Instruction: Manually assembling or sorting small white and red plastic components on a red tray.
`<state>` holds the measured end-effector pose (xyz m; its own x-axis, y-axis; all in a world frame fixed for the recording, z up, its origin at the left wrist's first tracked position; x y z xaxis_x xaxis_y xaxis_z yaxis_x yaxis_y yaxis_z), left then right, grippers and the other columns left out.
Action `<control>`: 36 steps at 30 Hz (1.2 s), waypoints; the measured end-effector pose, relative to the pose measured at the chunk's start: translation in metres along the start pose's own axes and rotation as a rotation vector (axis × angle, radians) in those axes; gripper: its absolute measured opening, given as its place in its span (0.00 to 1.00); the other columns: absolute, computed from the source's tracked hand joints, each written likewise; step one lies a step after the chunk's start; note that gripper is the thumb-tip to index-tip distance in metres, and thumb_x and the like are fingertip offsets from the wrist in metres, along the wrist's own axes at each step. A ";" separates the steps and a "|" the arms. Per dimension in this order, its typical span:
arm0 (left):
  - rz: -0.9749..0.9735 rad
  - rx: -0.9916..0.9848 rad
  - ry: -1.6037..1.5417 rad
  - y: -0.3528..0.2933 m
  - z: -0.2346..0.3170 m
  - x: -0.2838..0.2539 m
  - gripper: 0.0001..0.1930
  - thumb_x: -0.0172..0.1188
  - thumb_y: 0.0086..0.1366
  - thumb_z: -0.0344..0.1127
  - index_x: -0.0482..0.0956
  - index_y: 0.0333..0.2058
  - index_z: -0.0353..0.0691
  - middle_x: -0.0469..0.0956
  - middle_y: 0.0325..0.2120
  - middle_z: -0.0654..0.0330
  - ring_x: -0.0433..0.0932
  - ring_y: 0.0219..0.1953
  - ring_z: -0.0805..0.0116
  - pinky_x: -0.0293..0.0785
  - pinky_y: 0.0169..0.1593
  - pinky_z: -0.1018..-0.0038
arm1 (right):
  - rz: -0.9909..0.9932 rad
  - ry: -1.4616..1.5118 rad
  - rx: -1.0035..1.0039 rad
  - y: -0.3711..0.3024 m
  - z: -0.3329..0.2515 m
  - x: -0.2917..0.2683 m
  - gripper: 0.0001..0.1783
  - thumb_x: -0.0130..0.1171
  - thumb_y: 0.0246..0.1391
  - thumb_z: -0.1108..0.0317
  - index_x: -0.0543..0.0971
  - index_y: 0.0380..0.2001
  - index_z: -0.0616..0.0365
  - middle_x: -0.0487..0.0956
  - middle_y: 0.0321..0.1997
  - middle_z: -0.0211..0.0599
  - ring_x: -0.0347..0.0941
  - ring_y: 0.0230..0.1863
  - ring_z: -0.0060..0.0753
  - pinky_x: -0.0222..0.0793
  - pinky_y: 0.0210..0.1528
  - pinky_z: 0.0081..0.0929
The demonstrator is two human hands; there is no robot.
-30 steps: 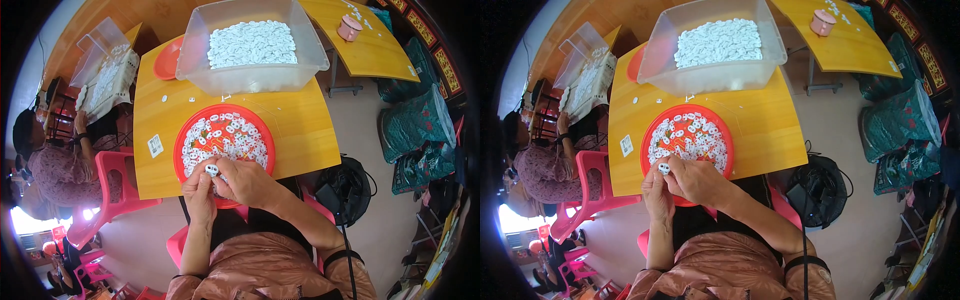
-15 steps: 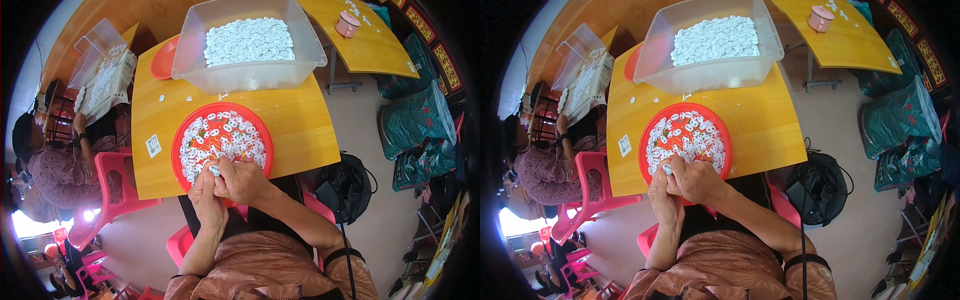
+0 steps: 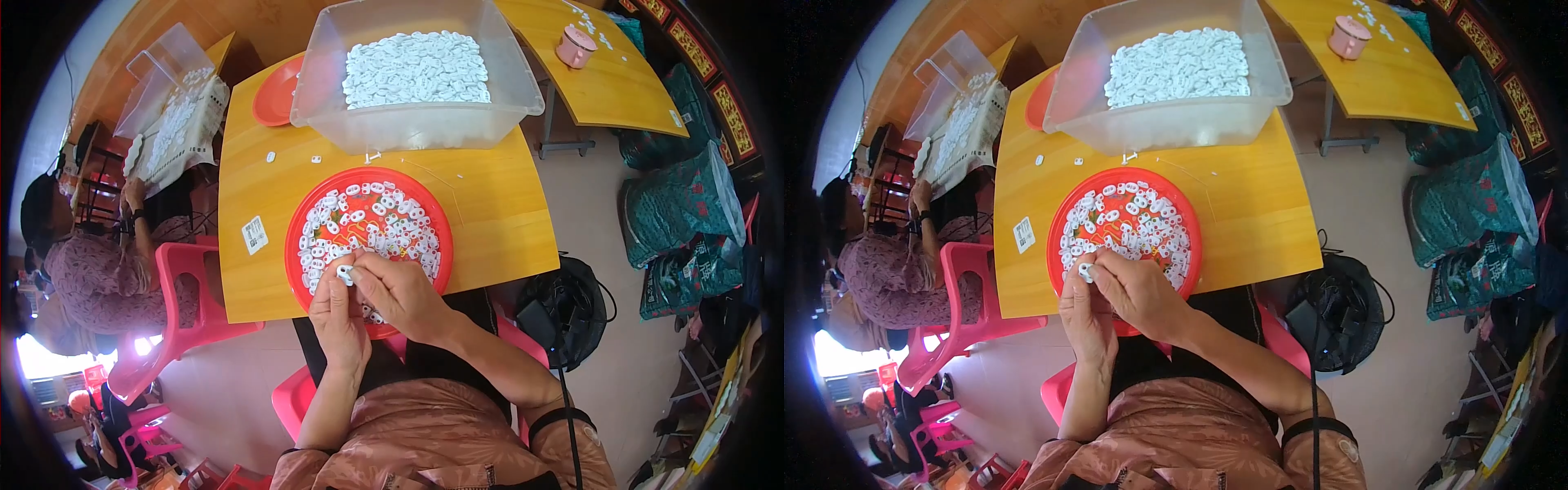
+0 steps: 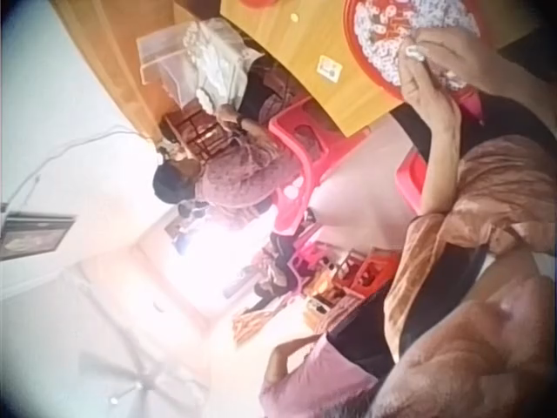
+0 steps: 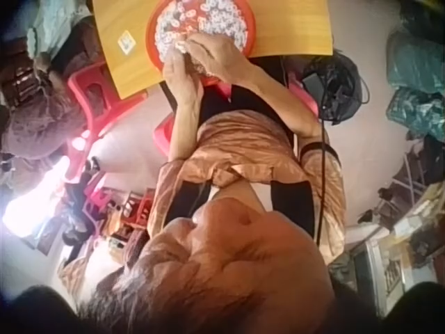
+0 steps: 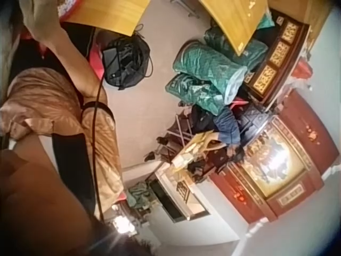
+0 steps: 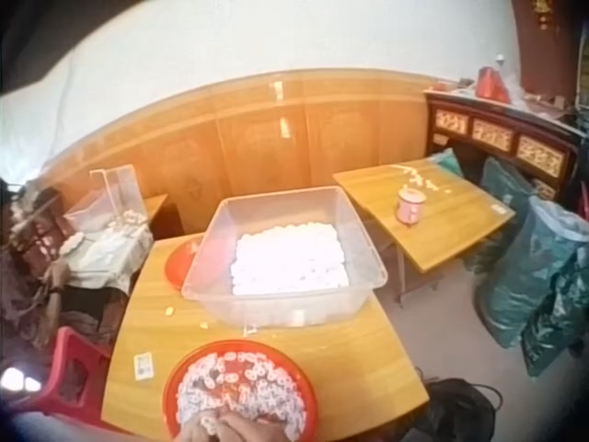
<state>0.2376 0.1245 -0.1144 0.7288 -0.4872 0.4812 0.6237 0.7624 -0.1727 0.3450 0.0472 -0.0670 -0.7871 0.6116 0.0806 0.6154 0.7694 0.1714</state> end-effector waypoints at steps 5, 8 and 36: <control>-0.138 0.061 0.103 0.003 0.004 0.002 0.19 0.59 0.76 0.33 0.77 0.61 0.30 0.80 0.58 0.48 0.81 0.57 0.64 0.76 0.61 0.70 | -0.141 0.218 0.203 0.000 0.016 0.000 0.16 0.52 0.76 0.64 0.81 0.38 0.64 0.76 0.22 0.27 0.66 0.21 0.14 0.60 0.22 0.20; -0.162 0.051 0.139 0.010 0.003 -0.005 0.19 0.62 0.74 0.31 0.79 0.59 0.30 0.82 0.56 0.45 0.81 0.57 0.61 0.75 0.63 0.67 | -0.167 0.296 0.310 -0.003 0.019 0.004 0.16 0.52 0.75 0.63 0.83 0.40 0.64 0.78 0.22 0.26 0.64 0.20 0.10 0.57 0.21 0.17; -0.108 -0.017 -0.044 0.011 -0.013 -0.014 0.20 0.57 0.78 0.43 0.80 0.56 0.31 0.81 0.55 0.48 0.80 0.57 0.60 0.75 0.63 0.65 | -0.201 -0.386 -0.171 -0.004 -0.003 0.013 0.13 0.59 0.67 0.69 0.71 0.47 0.66 0.79 0.24 0.48 0.81 0.26 0.52 0.73 0.26 0.43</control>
Point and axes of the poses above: each hand's wrist, its own y-axis towards the middle knuckle, its own x-axis out of the palm, z = x × y, the point moved 10 cm from there along y, towards the middle knuckle
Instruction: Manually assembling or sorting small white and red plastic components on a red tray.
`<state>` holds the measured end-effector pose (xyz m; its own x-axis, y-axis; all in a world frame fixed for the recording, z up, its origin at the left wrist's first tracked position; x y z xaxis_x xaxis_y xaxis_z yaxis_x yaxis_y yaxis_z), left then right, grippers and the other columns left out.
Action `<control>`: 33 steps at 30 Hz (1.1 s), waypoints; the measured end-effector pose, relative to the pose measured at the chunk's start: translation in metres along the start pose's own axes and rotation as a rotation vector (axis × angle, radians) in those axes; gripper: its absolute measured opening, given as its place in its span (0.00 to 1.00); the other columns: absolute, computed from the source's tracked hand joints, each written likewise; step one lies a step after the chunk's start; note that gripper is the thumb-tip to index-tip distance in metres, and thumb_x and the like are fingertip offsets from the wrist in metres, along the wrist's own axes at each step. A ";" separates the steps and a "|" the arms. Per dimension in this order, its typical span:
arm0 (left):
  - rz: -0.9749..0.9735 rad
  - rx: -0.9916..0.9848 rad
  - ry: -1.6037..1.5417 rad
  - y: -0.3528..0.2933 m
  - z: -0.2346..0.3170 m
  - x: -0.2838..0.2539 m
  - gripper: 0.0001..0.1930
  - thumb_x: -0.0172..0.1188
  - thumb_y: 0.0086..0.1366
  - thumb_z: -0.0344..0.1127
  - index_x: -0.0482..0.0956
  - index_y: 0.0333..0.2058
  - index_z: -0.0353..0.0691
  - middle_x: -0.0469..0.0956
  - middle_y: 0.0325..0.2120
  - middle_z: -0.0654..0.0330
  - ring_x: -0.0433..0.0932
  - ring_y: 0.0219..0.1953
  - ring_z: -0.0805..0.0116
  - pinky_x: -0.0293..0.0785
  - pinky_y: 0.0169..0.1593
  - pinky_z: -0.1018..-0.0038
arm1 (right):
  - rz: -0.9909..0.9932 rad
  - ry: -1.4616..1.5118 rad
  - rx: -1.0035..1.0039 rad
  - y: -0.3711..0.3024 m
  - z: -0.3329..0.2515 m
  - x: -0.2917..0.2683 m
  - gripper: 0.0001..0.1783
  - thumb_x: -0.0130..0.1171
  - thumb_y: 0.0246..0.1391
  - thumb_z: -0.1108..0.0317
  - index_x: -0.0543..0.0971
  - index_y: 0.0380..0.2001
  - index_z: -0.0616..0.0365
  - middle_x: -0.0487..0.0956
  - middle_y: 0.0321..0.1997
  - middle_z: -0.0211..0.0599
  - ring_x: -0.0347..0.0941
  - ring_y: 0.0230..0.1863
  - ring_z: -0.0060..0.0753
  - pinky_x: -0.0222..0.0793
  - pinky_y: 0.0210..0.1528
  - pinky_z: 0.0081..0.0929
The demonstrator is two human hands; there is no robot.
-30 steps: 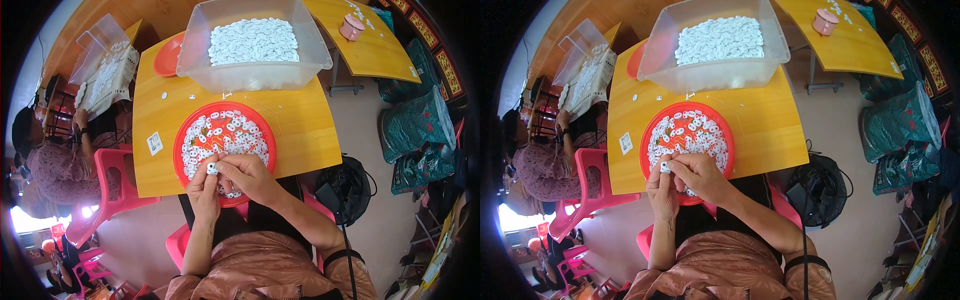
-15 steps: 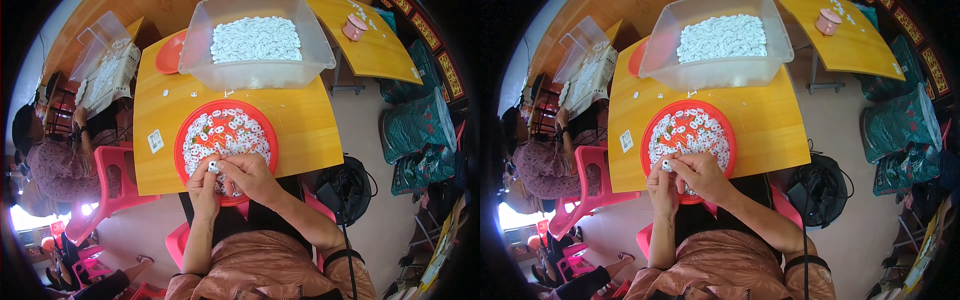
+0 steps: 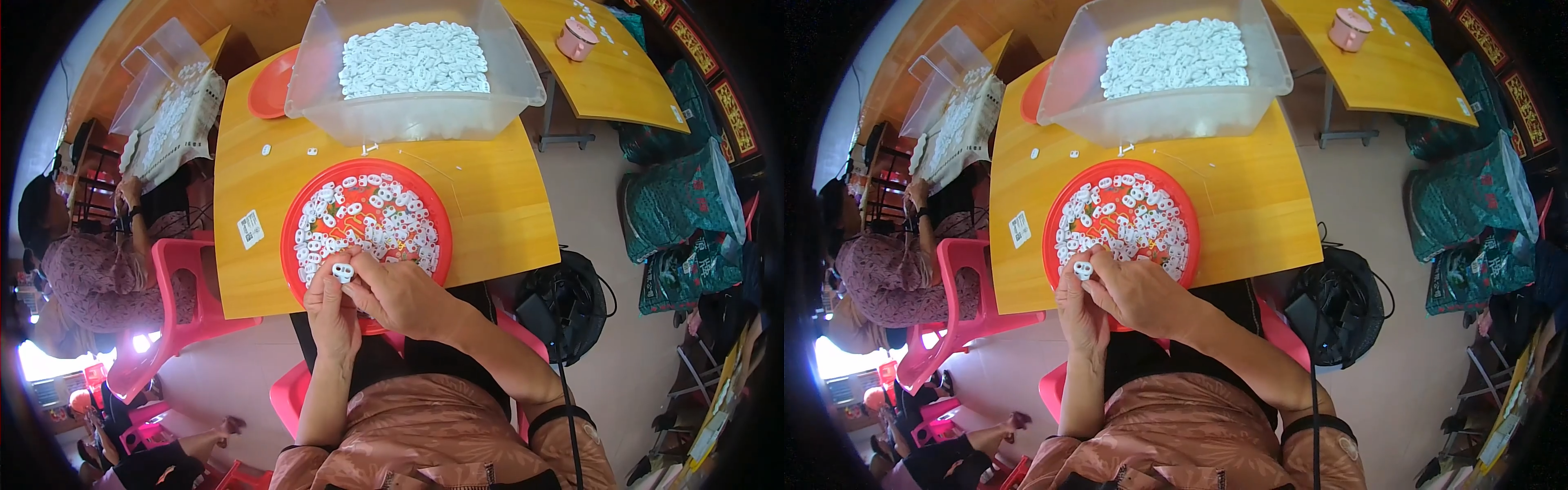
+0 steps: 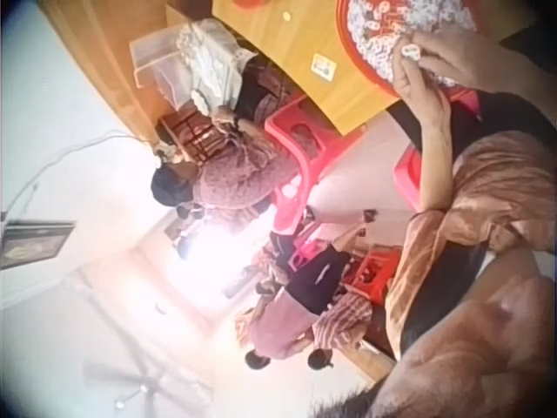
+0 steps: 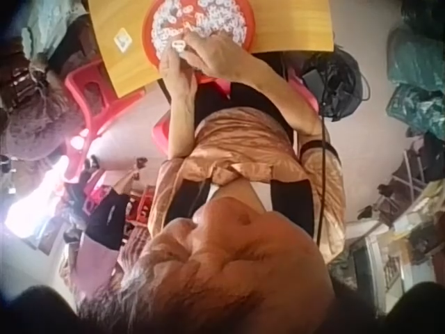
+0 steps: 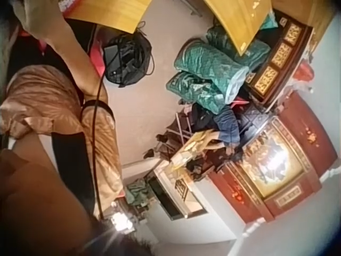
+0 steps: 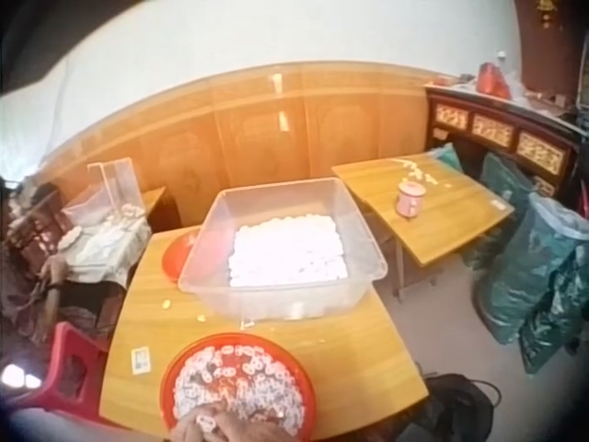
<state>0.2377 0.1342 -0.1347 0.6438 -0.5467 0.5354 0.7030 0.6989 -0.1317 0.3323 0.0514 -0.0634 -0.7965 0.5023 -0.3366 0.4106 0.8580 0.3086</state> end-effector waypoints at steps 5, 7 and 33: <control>0.035 -0.007 -0.018 -0.006 -0.009 -0.005 0.19 0.57 0.78 0.41 0.80 0.55 0.29 0.81 0.55 0.50 0.81 0.55 0.63 0.75 0.63 0.67 | 0.049 -0.075 -0.033 -0.004 0.004 0.004 0.16 0.60 0.64 0.69 0.71 0.47 0.69 0.79 0.23 0.47 0.81 0.26 0.52 0.74 0.26 0.43; 0.061 0.000 -0.001 -0.009 -0.011 -0.004 0.19 0.56 0.79 0.41 0.80 0.55 0.29 0.82 0.55 0.50 0.81 0.55 0.65 0.75 0.62 0.68 | 0.046 -0.090 -0.034 -0.005 0.006 0.006 0.16 0.61 0.61 0.69 0.71 0.45 0.69 0.78 0.21 0.45 0.81 0.24 0.49 0.74 0.25 0.41; 0.129 0.003 0.003 -0.018 -0.004 0.007 0.23 0.48 0.82 0.44 0.75 0.61 0.29 0.76 0.62 0.48 0.76 0.63 0.59 0.71 0.68 0.63 | 0.204 -0.258 -0.160 -0.010 0.000 0.014 0.13 0.60 0.61 0.66 0.76 0.45 0.63 0.80 0.23 0.40 0.82 0.23 0.37 0.76 0.22 0.34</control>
Point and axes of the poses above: each hand's wrist, its own y-axis towards the middle knuckle, its own x-axis out of the palm, z = x × y, the point moved 10 cm from there along y, towards the middle knuckle
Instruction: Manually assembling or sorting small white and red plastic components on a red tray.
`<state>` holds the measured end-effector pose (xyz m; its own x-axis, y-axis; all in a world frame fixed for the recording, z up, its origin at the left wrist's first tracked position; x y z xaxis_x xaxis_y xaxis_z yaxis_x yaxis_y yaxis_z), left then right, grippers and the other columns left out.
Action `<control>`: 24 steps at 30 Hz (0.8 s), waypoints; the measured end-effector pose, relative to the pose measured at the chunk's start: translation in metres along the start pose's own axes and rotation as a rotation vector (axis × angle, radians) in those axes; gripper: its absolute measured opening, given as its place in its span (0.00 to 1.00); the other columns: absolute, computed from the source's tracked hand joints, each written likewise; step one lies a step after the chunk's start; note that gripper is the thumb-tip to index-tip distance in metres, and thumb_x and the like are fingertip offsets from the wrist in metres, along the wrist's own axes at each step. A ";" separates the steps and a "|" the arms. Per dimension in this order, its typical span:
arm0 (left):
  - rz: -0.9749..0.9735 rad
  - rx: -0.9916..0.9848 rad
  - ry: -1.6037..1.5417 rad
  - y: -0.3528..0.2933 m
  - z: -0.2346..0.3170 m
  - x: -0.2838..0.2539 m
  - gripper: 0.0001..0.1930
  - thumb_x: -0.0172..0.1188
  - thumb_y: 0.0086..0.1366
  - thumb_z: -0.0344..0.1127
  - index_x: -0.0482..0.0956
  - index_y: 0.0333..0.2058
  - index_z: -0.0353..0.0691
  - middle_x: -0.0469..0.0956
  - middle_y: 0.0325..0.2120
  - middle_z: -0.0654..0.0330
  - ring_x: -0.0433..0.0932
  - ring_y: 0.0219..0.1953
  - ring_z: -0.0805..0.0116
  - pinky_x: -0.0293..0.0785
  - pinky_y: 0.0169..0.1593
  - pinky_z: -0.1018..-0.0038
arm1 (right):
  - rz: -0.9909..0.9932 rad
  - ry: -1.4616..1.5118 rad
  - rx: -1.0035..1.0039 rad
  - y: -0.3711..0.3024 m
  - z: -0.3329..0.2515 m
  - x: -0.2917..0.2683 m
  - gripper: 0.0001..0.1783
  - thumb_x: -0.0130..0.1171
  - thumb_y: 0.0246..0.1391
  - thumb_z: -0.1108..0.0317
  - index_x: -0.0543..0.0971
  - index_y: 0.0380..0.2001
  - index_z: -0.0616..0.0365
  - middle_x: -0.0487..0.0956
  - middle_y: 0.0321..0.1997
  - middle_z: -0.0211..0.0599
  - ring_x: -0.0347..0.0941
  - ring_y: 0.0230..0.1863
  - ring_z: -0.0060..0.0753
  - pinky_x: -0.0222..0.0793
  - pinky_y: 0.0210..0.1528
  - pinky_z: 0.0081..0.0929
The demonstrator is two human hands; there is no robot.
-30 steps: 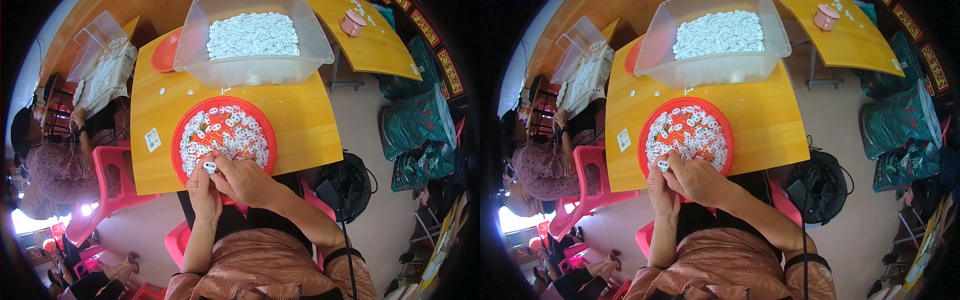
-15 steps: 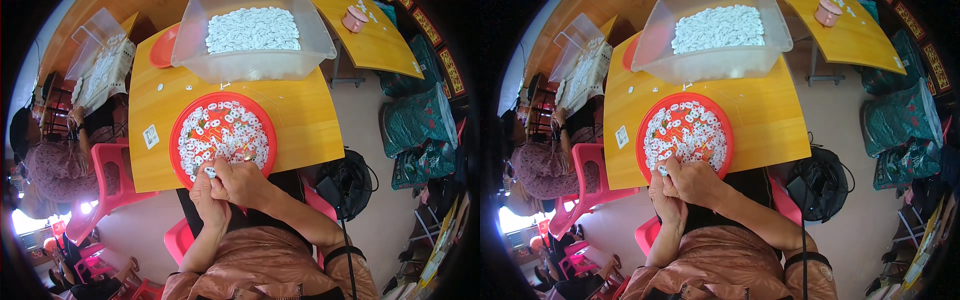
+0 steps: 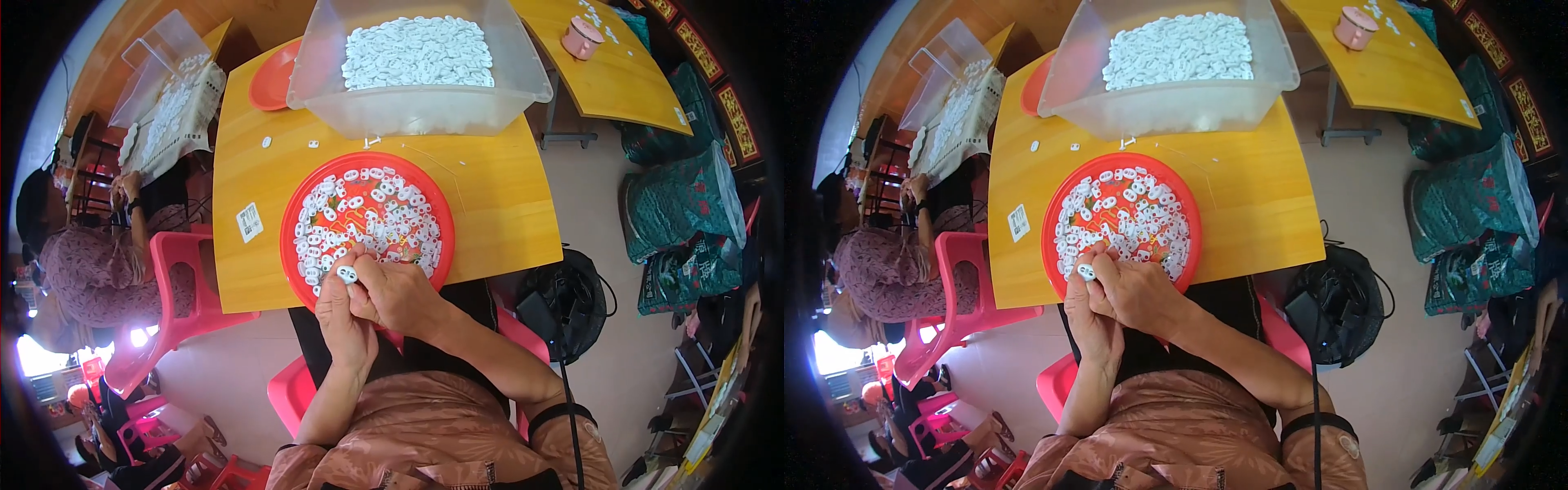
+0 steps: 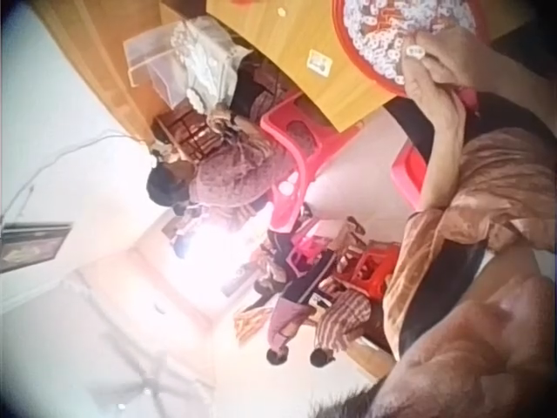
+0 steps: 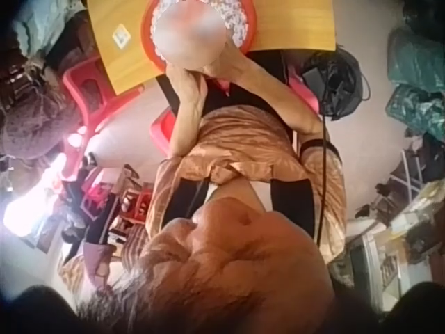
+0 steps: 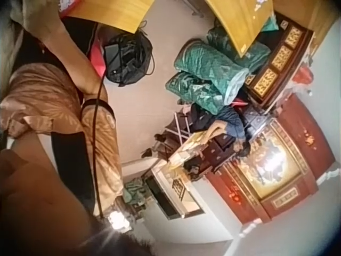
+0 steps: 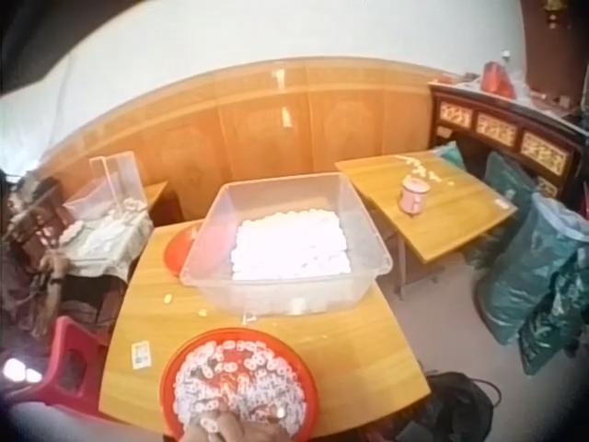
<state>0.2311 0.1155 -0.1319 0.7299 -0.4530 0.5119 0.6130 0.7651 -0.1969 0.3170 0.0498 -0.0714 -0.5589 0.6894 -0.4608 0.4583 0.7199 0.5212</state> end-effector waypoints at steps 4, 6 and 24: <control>-0.003 -0.015 -0.019 0.000 -0.002 0.006 0.23 0.48 0.82 0.44 0.75 0.61 0.30 0.75 0.63 0.48 0.75 0.63 0.59 0.71 0.68 0.63 | 0.005 -0.002 0.013 0.002 0.001 -0.007 0.11 0.60 0.62 0.66 0.76 0.43 0.62 0.79 0.21 0.39 0.81 0.21 0.38 0.75 0.21 0.35; -0.027 -0.004 -0.006 -0.001 0.002 0.012 0.23 0.49 0.82 0.43 0.75 0.61 0.30 0.75 0.63 0.48 0.75 0.63 0.58 0.71 0.68 0.63 | 0.009 -0.012 0.040 0.001 0.000 -0.010 0.11 0.63 0.60 0.67 0.74 0.39 0.60 0.79 0.20 0.39 0.81 0.22 0.40 0.75 0.22 0.36; -0.267 0.514 0.804 0.148 0.178 0.177 0.19 0.59 0.76 0.41 0.81 0.59 0.36 0.81 0.39 0.64 0.75 0.34 0.77 0.71 0.40 0.78 | 0.012 -0.084 -0.132 0.000 -0.028 -0.018 0.16 0.71 0.56 0.66 0.72 0.24 0.53 0.72 0.15 0.31 0.75 0.17 0.33 0.70 0.20 0.33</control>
Point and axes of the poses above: each hand's wrist, its own y-axis towards the middle knuckle, its own x-axis out of the palm, z = x × y, the point moved 10 cm from there along y, towards the middle knuckle
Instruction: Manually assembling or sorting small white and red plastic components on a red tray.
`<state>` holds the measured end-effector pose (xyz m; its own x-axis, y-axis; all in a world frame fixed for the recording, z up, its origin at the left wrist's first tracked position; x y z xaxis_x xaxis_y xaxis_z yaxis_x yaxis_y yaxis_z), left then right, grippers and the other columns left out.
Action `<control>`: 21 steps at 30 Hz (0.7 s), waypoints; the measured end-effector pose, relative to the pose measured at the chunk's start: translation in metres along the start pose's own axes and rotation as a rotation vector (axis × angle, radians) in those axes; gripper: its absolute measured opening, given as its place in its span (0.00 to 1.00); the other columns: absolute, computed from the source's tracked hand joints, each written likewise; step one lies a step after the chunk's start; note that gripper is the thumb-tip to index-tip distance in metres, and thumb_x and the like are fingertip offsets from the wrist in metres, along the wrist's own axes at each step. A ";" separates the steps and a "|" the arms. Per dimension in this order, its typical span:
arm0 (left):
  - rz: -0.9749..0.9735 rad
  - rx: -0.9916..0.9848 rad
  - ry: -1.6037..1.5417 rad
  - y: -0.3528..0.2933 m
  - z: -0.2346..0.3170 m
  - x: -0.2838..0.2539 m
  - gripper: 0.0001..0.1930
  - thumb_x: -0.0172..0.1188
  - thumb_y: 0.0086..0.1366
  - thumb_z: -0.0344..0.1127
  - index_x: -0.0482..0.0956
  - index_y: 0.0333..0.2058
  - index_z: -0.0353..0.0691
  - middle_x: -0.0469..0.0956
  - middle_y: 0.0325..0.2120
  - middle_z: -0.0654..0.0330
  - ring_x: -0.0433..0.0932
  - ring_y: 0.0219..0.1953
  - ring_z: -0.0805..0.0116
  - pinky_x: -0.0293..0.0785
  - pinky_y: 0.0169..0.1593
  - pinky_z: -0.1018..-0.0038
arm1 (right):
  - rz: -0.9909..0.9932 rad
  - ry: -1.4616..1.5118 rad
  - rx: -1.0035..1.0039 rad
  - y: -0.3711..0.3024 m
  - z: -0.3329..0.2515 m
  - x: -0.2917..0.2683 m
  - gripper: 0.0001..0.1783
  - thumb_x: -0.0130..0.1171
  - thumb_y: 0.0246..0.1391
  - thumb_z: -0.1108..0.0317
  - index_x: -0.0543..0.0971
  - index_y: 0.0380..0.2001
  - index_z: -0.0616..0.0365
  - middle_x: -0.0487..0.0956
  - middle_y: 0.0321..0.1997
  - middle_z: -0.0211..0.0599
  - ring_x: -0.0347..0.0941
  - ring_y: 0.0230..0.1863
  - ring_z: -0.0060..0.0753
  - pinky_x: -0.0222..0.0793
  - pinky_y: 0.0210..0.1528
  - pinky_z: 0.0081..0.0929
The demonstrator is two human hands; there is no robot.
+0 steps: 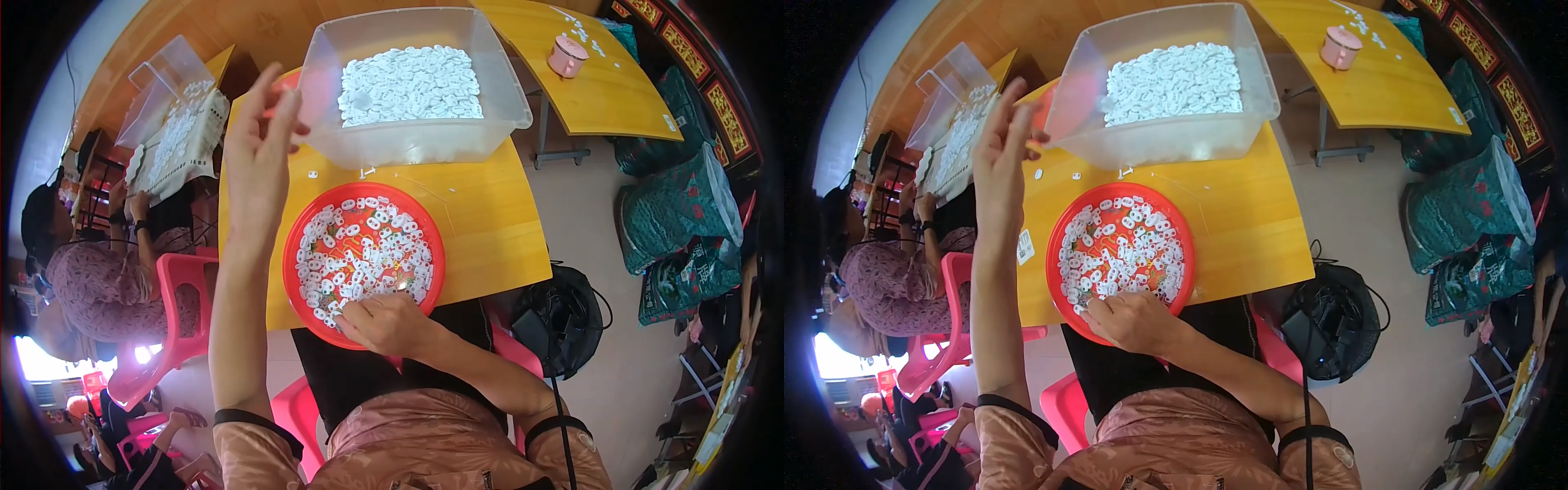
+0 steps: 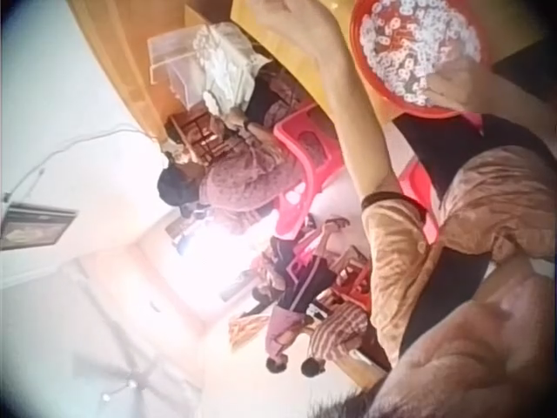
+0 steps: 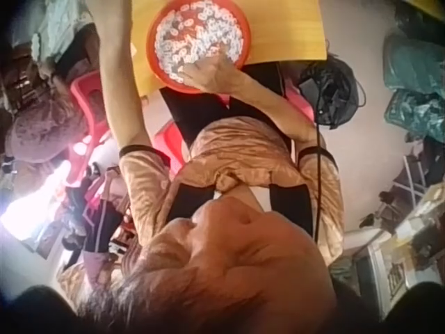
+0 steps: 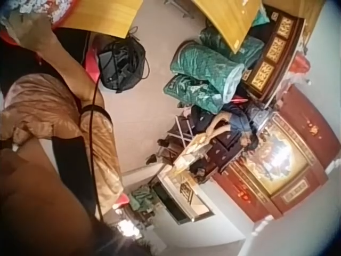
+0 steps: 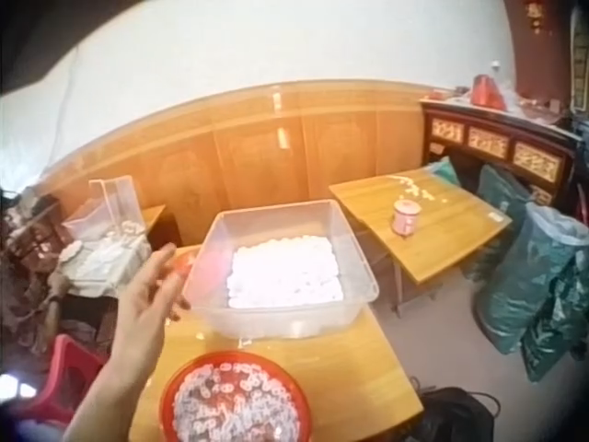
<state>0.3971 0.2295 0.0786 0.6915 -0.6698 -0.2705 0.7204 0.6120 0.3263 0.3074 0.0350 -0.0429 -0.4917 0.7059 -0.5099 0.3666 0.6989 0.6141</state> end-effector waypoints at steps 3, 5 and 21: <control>-0.206 -0.017 0.208 -0.033 -0.049 0.011 0.13 0.65 0.71 0.33 0.85 0.51 0.37 0.81 0.34 0.63 0.75 0.33 0.76 0.72 0.38 0.77 | -0.040 0.094 -0.044 -0.002 -0.004 0.002 0.15 0.69 0.54 0.67 0.72 0.23 0.52 0.71 0.15 0.30 0.73 0.16 0.33 0.69 0.20 0.33; -0.313 -0.080 0.324 -0.068 -0.090 0.016 0.09 0.67 0.67 0.30 0.87 0.44 0.35 0.82 0.31 0.61 0.77 0.31 0.74 0.73 0.37 0.75 | -0.106 0.127 -0.133 -0.012 -0.009 0.009 0.14 0.69 0.53 0.66 0.71 0.22 0.51 0.69 0.15 0.29 0.72 0.16 0.32 0.68 0.19 0.32; -0.519 -0.092 0.550 -0.163 -0.132 0.005 0.05 0.69 0.61 0.27 0.87 0.36 0.39 0.84 0.33 0.57 0.84 0.32 0.55 0.79 0.36 0.65 | -0.249 0.175 -0.439 -0.049 -0.065 0.056 0.14 0.64 0.41 0.61 0.68 0.18 0.49 0.65 0.15 0.25 0.70 0.18 0.27 0.62 0.19 0.27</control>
<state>0.2900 0.1817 -0.0959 0.1723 -0.5898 -0.7889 0.9452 0.3245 -0.0362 0.2110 0.0327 -0.0625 -0.6602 0.4685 -0.5871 -0.1243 0.7027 0.7005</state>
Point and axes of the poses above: each hand's wrist, its own y-axis towards the middle knuckle, its own x-axis out of the palm, z = x × y, the point moved 10 cm from there along y, towards the middle knuckle
